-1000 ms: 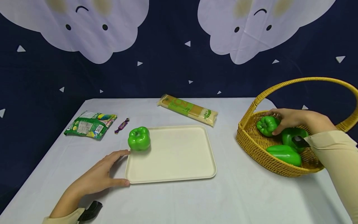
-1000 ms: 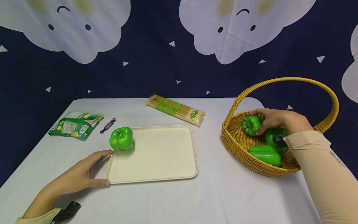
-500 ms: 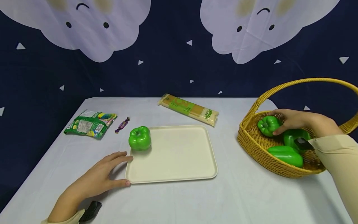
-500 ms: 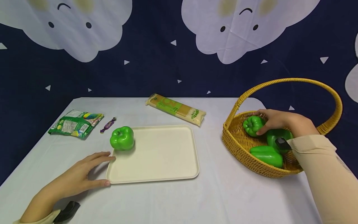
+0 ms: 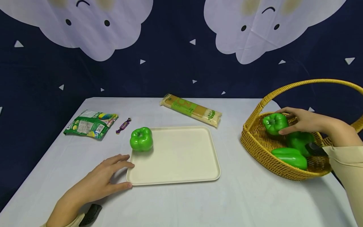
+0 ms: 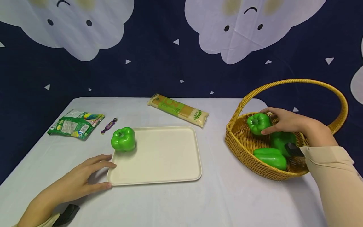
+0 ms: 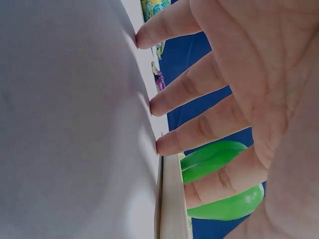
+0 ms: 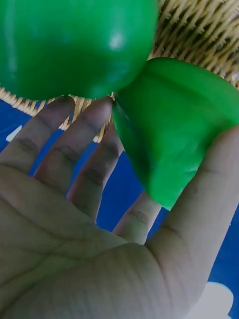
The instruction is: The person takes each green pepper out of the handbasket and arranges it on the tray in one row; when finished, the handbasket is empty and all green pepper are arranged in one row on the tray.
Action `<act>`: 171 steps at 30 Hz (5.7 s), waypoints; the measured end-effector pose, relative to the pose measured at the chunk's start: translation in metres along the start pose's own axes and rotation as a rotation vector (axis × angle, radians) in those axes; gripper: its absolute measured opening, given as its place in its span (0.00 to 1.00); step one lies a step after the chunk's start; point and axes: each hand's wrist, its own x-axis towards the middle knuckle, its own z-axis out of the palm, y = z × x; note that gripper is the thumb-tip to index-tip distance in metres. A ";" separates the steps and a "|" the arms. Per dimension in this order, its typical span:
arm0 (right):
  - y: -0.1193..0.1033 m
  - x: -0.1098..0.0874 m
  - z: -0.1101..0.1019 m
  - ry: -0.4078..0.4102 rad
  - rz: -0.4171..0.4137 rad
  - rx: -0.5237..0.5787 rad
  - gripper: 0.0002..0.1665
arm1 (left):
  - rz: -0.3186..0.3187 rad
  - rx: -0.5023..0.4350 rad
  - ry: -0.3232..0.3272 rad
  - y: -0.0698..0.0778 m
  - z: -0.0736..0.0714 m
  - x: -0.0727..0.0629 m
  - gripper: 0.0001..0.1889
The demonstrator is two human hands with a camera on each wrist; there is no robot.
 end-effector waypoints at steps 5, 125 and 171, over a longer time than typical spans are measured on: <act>-0.004 -0.012 -0.003 0.057 0.021 0.014 0.52 | 0.013 0.001 0.017 0.000 0.001 -0.001 0.28; -0.237 0.067 0.089 -0.005 -0.630 0.367 0.50 | -0.238 -0.751 -0.108 -0.006 0.001 0.015 0.55; -0.269 0.143 0.141 -0.175 -0.537 0.352 0.46 | -0.228 -0.725 -0.099 -0.005 0.001 0.015 0.54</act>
